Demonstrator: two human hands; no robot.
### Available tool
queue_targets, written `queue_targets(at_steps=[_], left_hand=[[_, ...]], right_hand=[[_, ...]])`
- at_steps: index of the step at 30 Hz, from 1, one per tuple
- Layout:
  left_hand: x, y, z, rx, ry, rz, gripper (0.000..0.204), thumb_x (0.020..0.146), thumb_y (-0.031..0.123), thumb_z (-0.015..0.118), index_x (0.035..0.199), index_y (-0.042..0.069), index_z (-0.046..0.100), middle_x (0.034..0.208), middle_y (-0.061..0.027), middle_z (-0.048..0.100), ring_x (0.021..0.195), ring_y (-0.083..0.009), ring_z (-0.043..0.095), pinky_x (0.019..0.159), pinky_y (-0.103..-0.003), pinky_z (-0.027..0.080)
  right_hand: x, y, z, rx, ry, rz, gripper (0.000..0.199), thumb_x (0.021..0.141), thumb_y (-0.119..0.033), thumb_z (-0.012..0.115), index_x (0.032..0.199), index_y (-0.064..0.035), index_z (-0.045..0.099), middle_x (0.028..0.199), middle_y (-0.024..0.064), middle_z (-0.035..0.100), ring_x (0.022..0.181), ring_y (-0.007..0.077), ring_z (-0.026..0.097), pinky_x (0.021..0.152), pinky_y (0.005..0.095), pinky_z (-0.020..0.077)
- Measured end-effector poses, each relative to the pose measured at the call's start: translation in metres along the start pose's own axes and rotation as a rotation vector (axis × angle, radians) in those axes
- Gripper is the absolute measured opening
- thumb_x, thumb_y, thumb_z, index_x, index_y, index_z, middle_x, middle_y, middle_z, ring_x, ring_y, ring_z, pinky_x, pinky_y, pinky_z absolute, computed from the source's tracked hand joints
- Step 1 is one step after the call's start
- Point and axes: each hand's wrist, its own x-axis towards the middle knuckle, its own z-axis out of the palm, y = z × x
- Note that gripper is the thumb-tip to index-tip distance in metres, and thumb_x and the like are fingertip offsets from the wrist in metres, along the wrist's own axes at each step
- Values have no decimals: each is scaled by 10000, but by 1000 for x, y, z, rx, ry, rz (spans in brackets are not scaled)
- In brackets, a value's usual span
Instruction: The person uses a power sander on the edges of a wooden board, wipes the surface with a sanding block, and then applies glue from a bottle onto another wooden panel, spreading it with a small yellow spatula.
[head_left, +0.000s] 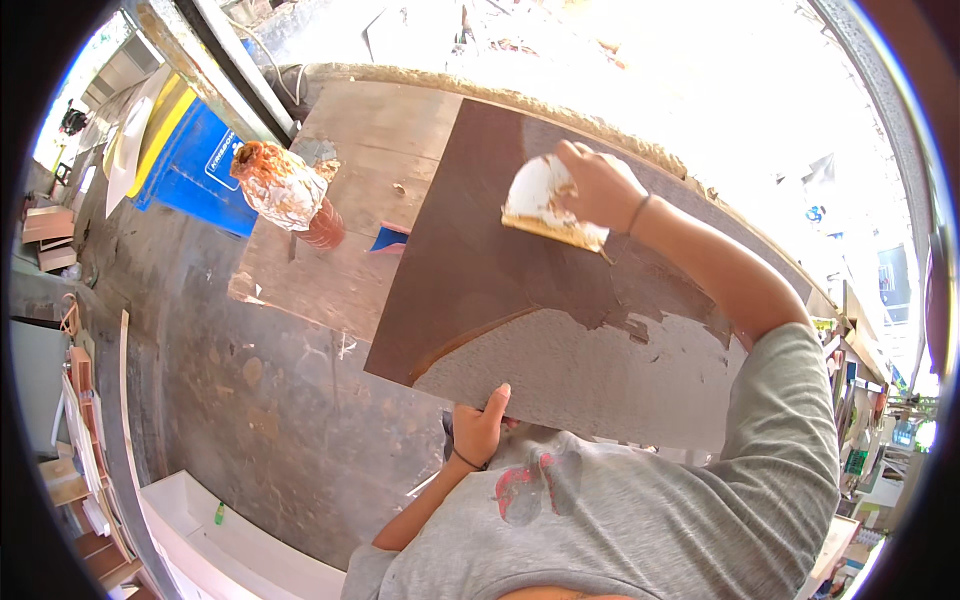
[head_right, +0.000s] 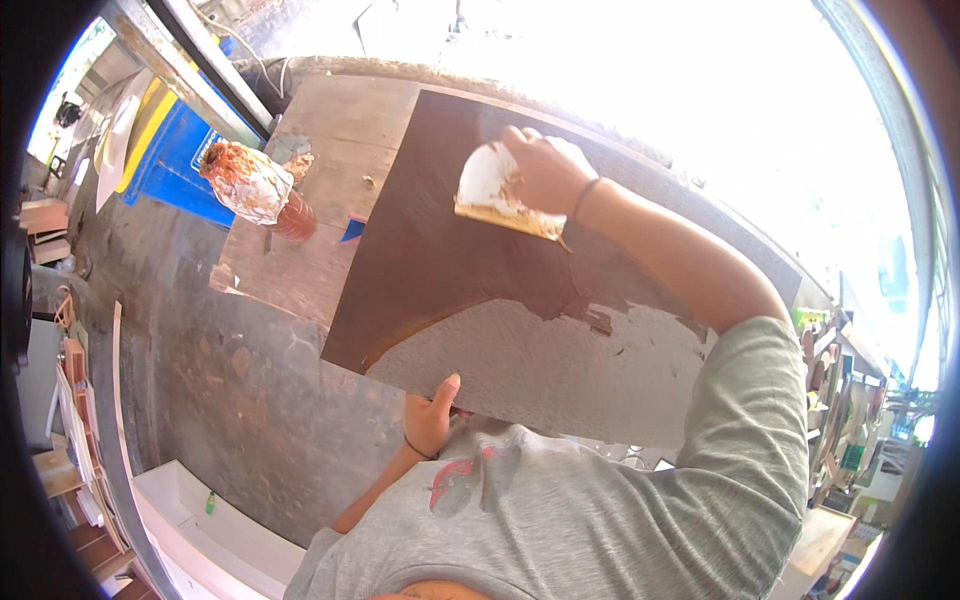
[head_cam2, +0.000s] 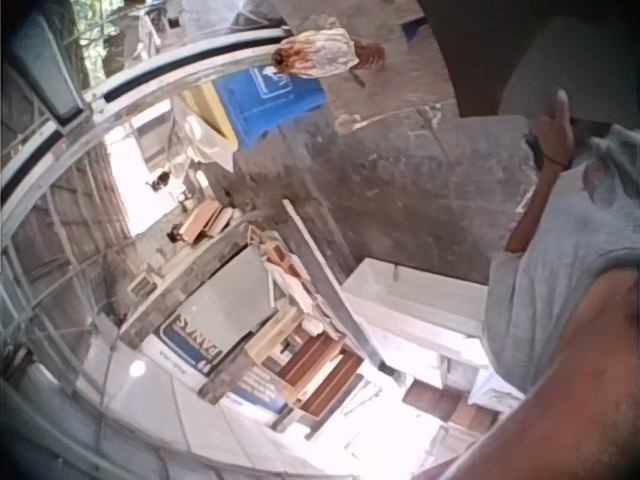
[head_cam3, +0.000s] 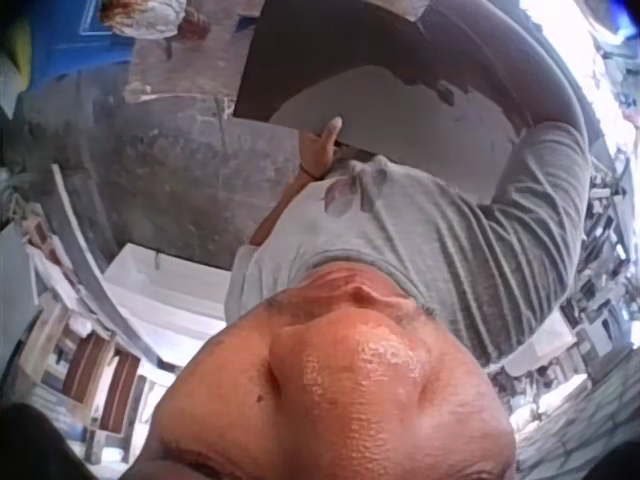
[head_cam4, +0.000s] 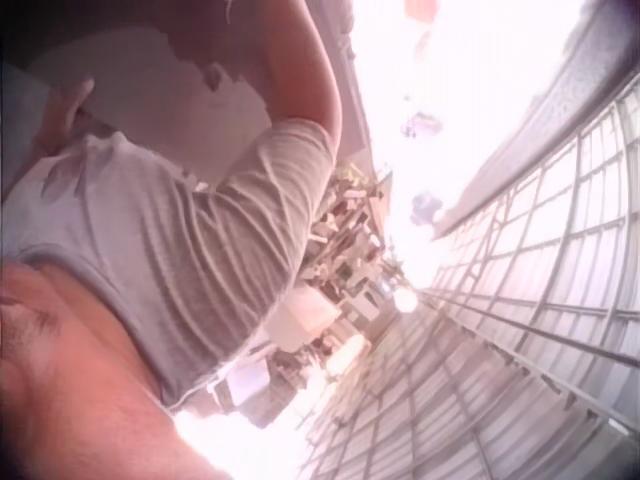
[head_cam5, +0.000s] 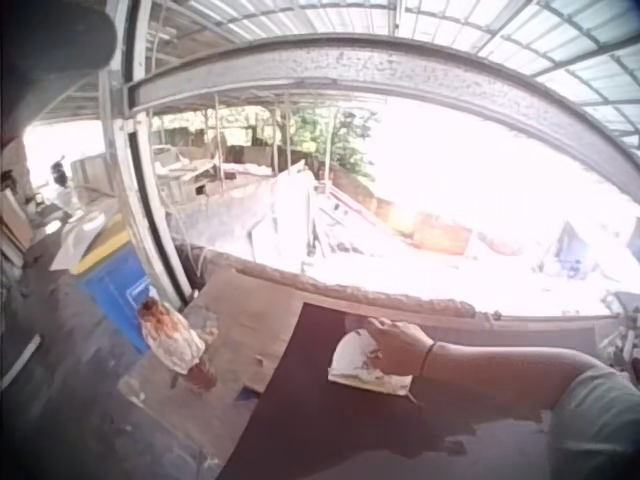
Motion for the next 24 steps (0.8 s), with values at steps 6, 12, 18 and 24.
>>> queue_targets(at_steps=[6, 12, 18, 24], left_hand=[[-4, 7, 0, 97, 92, 8, 256, 854, 157, 601, 657, -7, 590, 614, -26, 575, 508, -114, 557, 453, -259, 470], [2, 8, 0, 23, 36, 19, 313, 858, 185, 607, 614, -10, 583, 594, -26, 571, 489, -115, 550, 454, -263, 460], [3, 5, -8, 53, -27, -59, 300, 865, 215, 603, 671, -14, 604, 646, -44, 605, 556, -118, 578, 508, -253, 464], [3, 9, -12, 58, -56, -98, 216, 878, 161, 573, 782, -27, 620, 736, -59, 624, 614, -129, 590, 524, -263, 470]], right_hand=[[101, 46, 12, 70, 203, -1, 399, 722, -168, 637, 1010, 12, 428, 839, 259, 605, 856, 377, 601, 743, 446, 464], [140, 93, -54, 12, 411, 263, 476, 732, -209, 642, 1091, 17, 428, 848, 224, 637, 790, 326, 647, 729, 405, 504], [-5, -6, -136, 144, 292, 190, 439, 760, -299, 690, 991, -9, 455, 794, 155, 636, 729, 232, 655, 708, 338, 528], [-87, 9, -12, -59, -233, 128, 354, 774, -262, 669, 978, -29, 497, 966, 161, 574, 873, 284, 607, 746, 383, 509]])
